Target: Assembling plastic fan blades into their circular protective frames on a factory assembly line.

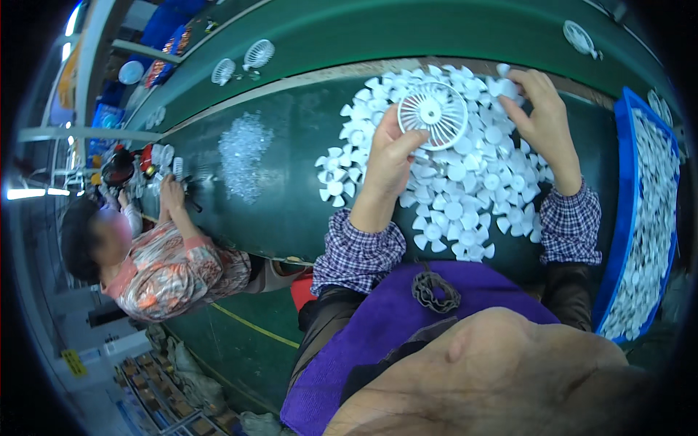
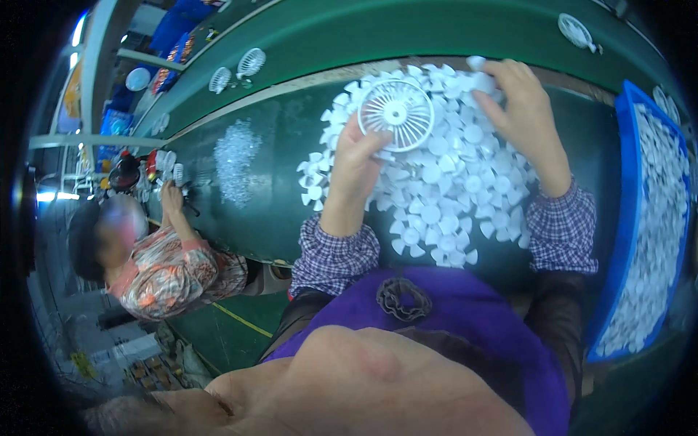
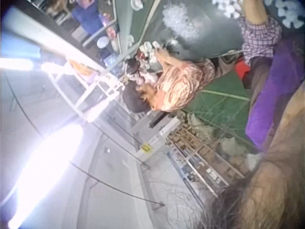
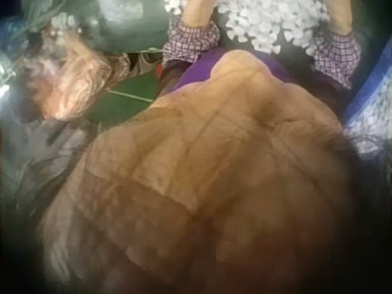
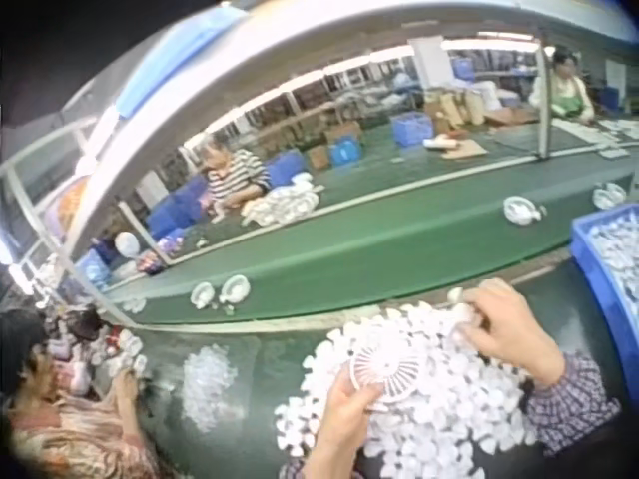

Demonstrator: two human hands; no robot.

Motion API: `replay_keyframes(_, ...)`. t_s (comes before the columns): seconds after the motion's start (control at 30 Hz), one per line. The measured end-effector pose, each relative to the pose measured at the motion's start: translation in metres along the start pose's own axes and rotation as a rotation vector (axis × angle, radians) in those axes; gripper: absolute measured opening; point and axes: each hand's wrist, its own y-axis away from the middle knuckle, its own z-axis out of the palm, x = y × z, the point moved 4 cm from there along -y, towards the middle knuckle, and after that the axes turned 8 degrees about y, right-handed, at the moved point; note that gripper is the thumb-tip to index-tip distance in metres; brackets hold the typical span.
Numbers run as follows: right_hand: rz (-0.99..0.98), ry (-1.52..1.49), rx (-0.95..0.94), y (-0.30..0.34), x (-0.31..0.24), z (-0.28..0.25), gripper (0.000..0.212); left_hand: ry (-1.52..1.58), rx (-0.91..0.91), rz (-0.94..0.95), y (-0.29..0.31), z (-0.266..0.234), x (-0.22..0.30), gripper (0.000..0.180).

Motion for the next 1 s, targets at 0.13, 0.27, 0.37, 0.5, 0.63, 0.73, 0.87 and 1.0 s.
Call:
replay_keyframes(0.13,-0.222,-0.093,-0.002,0.012,-0.055,-0.002,0.034,-0.08,-0.035,0.034,0.0,0.017,-0.004,0.055)
replay_keyframes(0.27,-0.248,-0.033,0.024,0.023,-0.061,0.011,0.036,-0.119,-0.112,-0.006,0.004,0.024,-0.021,0.059)
replay_keyframes(0.37,-0.246,-0.023,0.011,0.026,-0.062,0.016,0.036,-0.2,-0.142,0.022,0.005,0.028,-0.024,0.058)
replay_keyframes(0.5,-0.257,-0.058,-0.031,0.025,-0.067,0.017,0.036,-0.27,-0.057,0.095,0.008,0.027,-0.028,0.049)
replay_keyframes(0.63,-0.207,-0.183,-0.088,0.025,-0.066,0.013,0.033,-0.423,0.018,0.241,0.008,0.015,-0.032,0.039)
replay_keyframes(0.73,-0.06,-0.315,-0.144,0.019,-0.062,-0.002,0.036,-0.463,-0.004,0.269,0.017,0.012,-0.022,0.04)
replay_keyframes(0.87,-0.028,-0.418,-0.338,0.023,-0.055,0.014,0.041,-0.655,-0.109,0.295,0.026,0.025,-0.009,0.038)
replay_keyframes(1.0,-0.114,-0.407,-0.396,0.021,-0.05,0.009,0.036,-0.745,-0.183,0.303,0.029,0.028,-0.005,0.035)
